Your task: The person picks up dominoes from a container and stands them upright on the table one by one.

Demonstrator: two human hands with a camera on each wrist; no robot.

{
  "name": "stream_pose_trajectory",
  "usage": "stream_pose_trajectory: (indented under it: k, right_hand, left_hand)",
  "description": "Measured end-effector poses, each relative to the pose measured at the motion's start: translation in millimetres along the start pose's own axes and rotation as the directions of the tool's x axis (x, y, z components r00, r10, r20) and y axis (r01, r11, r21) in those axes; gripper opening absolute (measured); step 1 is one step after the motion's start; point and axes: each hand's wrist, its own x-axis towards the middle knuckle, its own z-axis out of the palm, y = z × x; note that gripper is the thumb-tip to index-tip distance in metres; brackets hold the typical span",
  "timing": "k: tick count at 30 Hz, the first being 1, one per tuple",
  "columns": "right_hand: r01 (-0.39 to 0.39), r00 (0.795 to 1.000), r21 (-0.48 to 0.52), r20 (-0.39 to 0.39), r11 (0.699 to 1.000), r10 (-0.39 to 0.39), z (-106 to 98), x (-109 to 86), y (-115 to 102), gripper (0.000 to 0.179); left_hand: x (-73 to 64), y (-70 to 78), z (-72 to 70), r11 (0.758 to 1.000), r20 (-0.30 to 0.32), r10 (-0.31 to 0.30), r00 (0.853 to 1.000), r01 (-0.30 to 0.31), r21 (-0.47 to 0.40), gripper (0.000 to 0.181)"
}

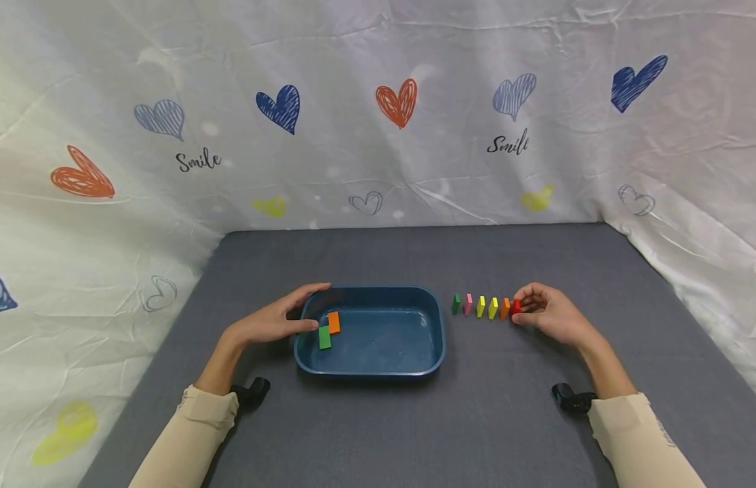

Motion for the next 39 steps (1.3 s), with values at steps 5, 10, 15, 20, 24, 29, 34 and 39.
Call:
stream_pose_trajectory:
  k: [5,10,15,20,24,29,34,39]
  right_hand:
    - [-0.004,1.0,-0.001,0.004,1.0,0.004,0,0.1,-1,0.036]
    - [-0.002,1.0,0.003,0.012,1.0,0.002,0,-0.2,0,0.039]
    - [-0.008,1.0,0.027,0.029,1.0,0.007,-7,-6.4,0,0.051]
    - [0.055,0.998,0.111,-0.029,0.992,-0.052,-20,-16.5,-15,0.053]
    - [0.145,0.989,0.198,-0.062,0.969,-0.135,-19,-17.4,-41,0.043]
    - [0.182,0.983,0.287,-0.023,0.94,-0.183,3,-13.4,-83,0.036]
    - [0.22,0.957,0.356,0.101,0.909,-0.271,43,-1.4,-121,0.036]
    - [0.205,0.918,0.412,0.232,0.888,-0.32,90,13.4,-152,0.038]
  left_hand:
    - [-0.1,0.2,0.3,1.0,-0.002,-0.006,1.0,0.006,-0.007,0.072]
    - [0.5,-0.6,-0.3,1.0,0.002,0.002,1.0,-0.002,-0.007,0.072]
    - [1.6,-0.8,-0.1,1.0,0.006,-0.005,1.0,0.005,-0.003,0.073]
    - [0.8,0.6,-0.5,1.0,0.01,-0.008,1.0,0.008,-0.001,0.073]
    - [-0.9,0.5,-1.5,1.0,0.01,-0.014,1.0,0.014,0.006,0.073]
    - [-1.1,-0.4,-1.5,1.0,0.014,-0.013,1.0,0.013,0.001,0.073]
    - [-0.6,-1.9,-1.9,1.0,0.011,-0.012,1.0,0.012,-0.009,0.072]
    - [1.3,-2.0,-1.6,1.0,0.005,-0.016,1.0,0.016,-0.004,0.073]
